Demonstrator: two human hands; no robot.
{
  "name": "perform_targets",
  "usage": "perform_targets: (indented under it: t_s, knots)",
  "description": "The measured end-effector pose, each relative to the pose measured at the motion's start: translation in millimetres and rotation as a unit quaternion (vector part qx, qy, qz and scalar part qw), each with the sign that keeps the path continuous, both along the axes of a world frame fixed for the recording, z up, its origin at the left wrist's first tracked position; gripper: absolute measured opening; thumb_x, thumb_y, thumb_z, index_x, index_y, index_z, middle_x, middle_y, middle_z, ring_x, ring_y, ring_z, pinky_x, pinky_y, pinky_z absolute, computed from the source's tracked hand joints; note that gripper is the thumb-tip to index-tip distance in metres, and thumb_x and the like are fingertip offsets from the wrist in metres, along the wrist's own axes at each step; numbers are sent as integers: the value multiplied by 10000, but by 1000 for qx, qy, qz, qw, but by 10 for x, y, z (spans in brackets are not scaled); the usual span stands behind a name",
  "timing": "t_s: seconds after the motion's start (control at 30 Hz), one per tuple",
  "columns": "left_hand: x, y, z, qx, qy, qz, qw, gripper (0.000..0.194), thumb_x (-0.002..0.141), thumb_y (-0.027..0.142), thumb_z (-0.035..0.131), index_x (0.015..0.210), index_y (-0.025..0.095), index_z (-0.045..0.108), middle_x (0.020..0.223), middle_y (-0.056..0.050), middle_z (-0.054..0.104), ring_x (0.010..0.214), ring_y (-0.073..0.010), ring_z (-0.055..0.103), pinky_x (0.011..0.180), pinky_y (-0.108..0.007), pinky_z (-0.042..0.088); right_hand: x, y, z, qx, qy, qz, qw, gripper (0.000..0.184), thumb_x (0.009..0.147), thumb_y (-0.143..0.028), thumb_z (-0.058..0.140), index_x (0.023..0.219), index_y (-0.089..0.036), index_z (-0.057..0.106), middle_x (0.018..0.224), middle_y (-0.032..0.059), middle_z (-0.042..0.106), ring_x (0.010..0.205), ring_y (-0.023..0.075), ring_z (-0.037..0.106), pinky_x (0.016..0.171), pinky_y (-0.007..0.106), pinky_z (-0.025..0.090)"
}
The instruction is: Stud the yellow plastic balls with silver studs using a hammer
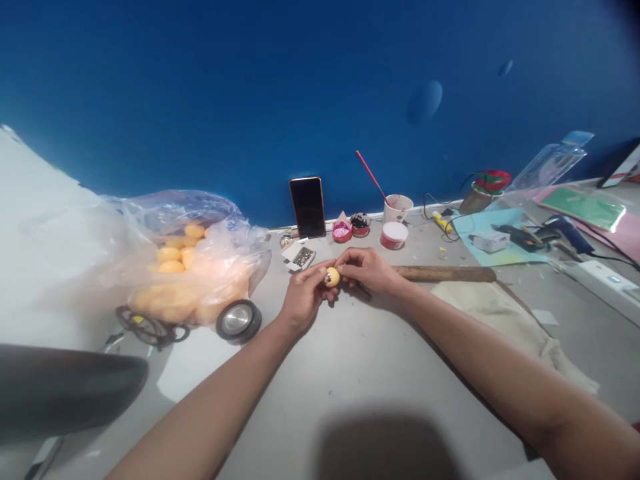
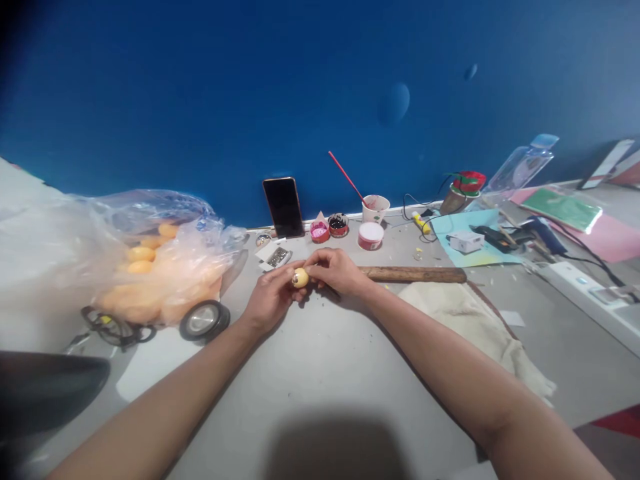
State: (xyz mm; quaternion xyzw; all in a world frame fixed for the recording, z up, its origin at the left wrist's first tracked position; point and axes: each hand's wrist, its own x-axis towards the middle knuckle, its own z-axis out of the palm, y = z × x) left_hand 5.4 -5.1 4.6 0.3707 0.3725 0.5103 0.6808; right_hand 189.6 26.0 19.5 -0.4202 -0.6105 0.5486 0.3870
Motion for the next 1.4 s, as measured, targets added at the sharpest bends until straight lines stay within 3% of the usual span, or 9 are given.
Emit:
perform_targets:
  t_s: [0.2, 0.33, 0.5, 0.6, 0.83, 0.93, 1.07, 1.2, 1.4]
  knots:
    - [-22, 32, -83, 27, -34, -14, 999, 577, 755, 439, 904, 1168, 68, 745, 860, -122, 760, 695, -205, 728, 610, -315, 591, 7, -34, 58, -6, -3, 3, 1000, 158, 780, -281, 724, 885, -163, 707, 606, -9, 649, 520, 123, 568, 467, 222, 433]
    - [-31, 56, -109, 17, -46, -9, 999, 534, 726, 373, 937, 1155, 113, 754, 932, -105, 773, 742, -196, 741, 704, -336, 623, 26, -65, 92, 8, -21, 45, 999, 254, 817, -279, 688, 1046, -170, 698, 629, -30, 632, 483, 114, 529, 462, 223, 405]
    - [-29, 62, -103, 15, -65, 8, 998, 481, 711, 307, 944, 1118, 132, 755, 950, -83, 769, 828, -191, 730, 746, -307, 601, -40, -77, 40, 181, -132, 30, 974, 401, 732, -228, 828, 1116, -202, 718, 1045, 52, 701, 809, 173, 636, 711, 296, 504]
    - [-17, 58, -98, 17, -65, 6, 998, 468, 719, 320, 937, 1109, 130, 759, 946, -86, 773, 793, -172, 718, 715, -271, 573, -111, -99, -16, 241, -174, -27, 955, 378, 732, -180, 829, 1095, -209, 726, 1068, 53, 685, 960, 216, 620, 839, 342, 486]
    - [-6, 46, -77, 14, -56, -2, 998, 465, 755, 384, 905, 1109, 130, 744, 880, -75, 757, 693, -158, 682, 629, -277, 573, -103, -117, -1, 217, -193, -29, 956, 282, 819, -222, 779, 1099, -205, 744, 973, 32, 689, 839, 185, 607, 768, 307, 452]
    - [-14, 40, -68, 20, -42, -16, 999, 508, 788, 398, 881, 1182, 122, 720, 897, -83, 753, 709, -168, 690, 635, -290, 588, -79, -101, -13, 226, -181, -11, 957, 360, 831, -241, 786, 1188, -235, 743, 1040, 38, 722, 836, 185, 625, 775, 308, 460]
    - [-15, 44, -65, 16, -59, -4, 998, 496, 777, 451, 884, 1106, 124, 711, 878, -80, 744, 731, -186, 707, 606, -269, 580, -79, -97, -50, 259, -180, 12, 949, 520, 776, -232, 839, 1283, -253, 728, 1077, 48, 739, 840, 196, 625, 784, 316, 470]
    - [-5, 44, -69, 31, -39, -22, 999, 548, 808, 529, 846, 1128, 108, 700, 832, -71, 733, 609, -149, 657, 546, -274, 576, -81, -119, -22, 222, -182, 1, 958, 447, 822, -179, 759, 1264, -242, 753, 1009, 29, 743, 724, 146, 585, 716, 281, 447]
    - [-11, 59, -112, 32, -35, -11, 999, 564, 814, 543, 834, 1138, 110, 673, 781, -54, 713, 561, -161, 667, 502, -297, 589, -64, -138, 42, 205, -152, 25, 967, 414, 862, -221, 729, 1275, -232, 761, 1068, 41, 769, 765, 153, 624, 711, 269, 460]
